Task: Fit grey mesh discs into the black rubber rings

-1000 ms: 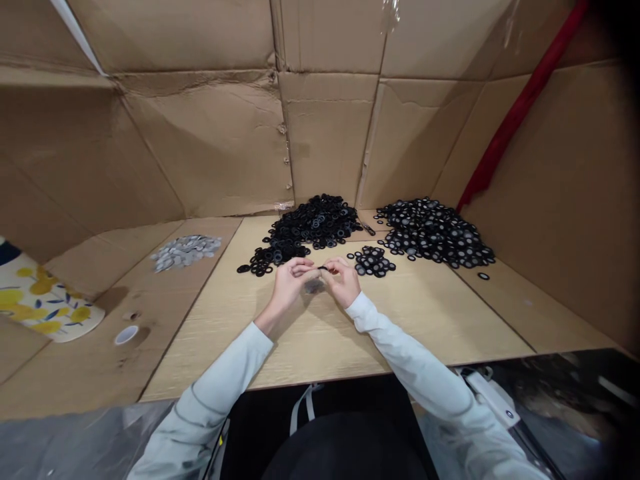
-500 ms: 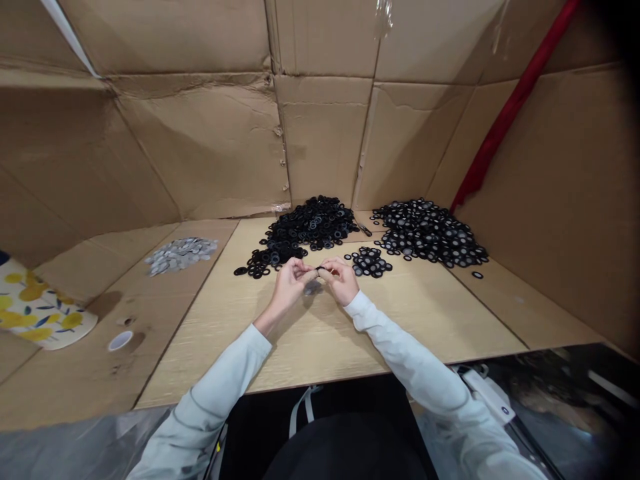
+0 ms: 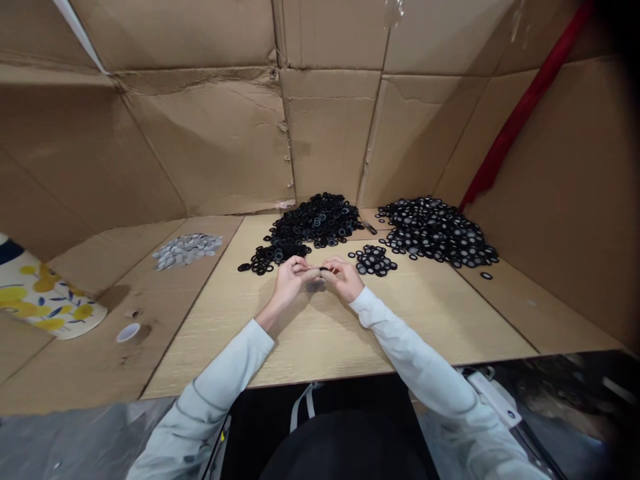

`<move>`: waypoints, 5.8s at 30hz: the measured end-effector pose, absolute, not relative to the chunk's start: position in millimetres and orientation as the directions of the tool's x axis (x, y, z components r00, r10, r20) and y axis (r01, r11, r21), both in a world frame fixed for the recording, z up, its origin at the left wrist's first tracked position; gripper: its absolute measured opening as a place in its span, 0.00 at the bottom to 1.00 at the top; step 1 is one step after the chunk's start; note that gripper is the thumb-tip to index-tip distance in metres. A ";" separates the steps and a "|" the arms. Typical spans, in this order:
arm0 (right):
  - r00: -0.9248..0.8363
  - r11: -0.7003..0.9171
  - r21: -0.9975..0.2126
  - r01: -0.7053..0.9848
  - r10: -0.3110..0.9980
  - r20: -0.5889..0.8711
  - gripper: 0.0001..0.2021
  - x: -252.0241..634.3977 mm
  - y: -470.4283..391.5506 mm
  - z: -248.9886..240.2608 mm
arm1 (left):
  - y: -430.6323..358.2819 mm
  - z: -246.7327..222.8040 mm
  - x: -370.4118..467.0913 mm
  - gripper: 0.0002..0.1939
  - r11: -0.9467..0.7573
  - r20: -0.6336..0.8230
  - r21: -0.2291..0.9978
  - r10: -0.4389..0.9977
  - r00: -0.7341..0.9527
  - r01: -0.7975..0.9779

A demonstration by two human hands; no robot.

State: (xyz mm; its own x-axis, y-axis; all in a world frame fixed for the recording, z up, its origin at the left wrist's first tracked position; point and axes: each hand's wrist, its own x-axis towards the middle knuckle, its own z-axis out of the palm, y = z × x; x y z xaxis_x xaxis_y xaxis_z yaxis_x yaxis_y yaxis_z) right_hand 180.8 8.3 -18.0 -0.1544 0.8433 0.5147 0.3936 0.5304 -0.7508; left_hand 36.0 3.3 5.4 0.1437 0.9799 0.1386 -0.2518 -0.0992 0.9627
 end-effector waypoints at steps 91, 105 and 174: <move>0.078 0.409 -0.843 0.349 0.884 0.461 0.05 173.0 8.4 -26.2 | 3.2 -11.1 47.6 0.05 0.423 -0.273 0.715 0.902 0.335 -0.556; -0.001 0.442 -0.873 0.207 0.892 0.452 0.05 172.8 11.4 -29.3 | -5.2 -8.4 47.1 0.05 0.442 -0.242 0.649 0.892 0.383 -0.619; -0.235 0.401 -0.435 0.806 0.892 0.387 0.08 164.2 19.3 -42.4 | 25.2 -22.5 18.3 0.14 -0.180 0.163 0.908 0.984 0.076 0.379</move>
State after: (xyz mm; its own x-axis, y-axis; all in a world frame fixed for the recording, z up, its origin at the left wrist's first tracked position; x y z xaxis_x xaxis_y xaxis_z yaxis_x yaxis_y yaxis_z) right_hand 164.2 19.3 -42.4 -0.2345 0.8917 0.3870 0.8064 0.4008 -0.4348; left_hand 18.3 25.2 -22.5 0.0756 0.9837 0.1634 0.3791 -0.1799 0.9077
